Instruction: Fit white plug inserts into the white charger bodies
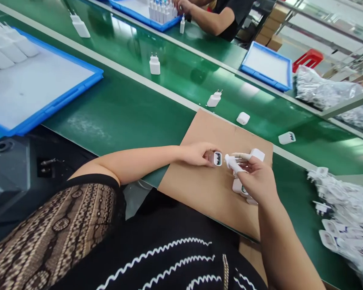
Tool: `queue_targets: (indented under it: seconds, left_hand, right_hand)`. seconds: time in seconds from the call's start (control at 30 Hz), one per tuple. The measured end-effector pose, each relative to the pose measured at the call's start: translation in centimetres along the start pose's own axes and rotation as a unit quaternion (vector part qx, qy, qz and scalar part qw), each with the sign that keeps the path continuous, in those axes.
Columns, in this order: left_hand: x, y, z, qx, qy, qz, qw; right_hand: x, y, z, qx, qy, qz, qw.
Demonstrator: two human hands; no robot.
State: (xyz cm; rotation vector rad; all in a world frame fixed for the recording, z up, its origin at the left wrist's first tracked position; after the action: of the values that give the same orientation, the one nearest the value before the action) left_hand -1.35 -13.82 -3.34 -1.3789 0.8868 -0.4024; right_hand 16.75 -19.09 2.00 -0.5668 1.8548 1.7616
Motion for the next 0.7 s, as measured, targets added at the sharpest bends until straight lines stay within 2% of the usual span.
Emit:
queue_targets:
  seconds: [0.07, 0.13, 0.23, 0.53, 0.7]
  left_hand:
    - [-0.2, -0.1, 0.1, 0.004, -0.052, 0.019, 0.998]
    - [0.0, -0.6, 0.1, 0.024, -0.098, 0.052, 0.994]
    - [0.5, -1.0, 0.0, 0.036, -0.117, 0.075, 0.99]
    - [0.4, -0.9, -0.1, 0.041, -0.122, 0.097, 0.987]
    - [0.4, -1.2, -0.1, 0.04, -0.123, 0.101, 0.986]
  right_hand:
    - [0.2, 1.1, 0.1, -0.068, -0.006, -0.09, 0.994]
    - [0.5, 2.4, 0.0, -0.136, -0.017, -0.188, 0.972]
    - [1.4, 4.0, -0.4, -0.203, -0.024, -0.295, 0.933]
    - [2.4, 5.2, -1.0, -0.301, -0.042, -0.34, 0.89]
    - [3.0, 5.3, -0.9, -0.36, -0.029, -0.337, 0.87]
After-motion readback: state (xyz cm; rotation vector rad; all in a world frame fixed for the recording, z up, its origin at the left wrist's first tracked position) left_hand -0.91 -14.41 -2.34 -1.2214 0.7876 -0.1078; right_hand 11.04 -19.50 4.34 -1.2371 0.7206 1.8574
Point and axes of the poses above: each hand's wrist, its own z-axis towards the middle knuckle, its own x-axis out of the palm, y = z × x, the point moved 6 cm from there along z, towards the middle knuckle, and after that the axes turned 2 degrees about -y, right-handed, at the moved point
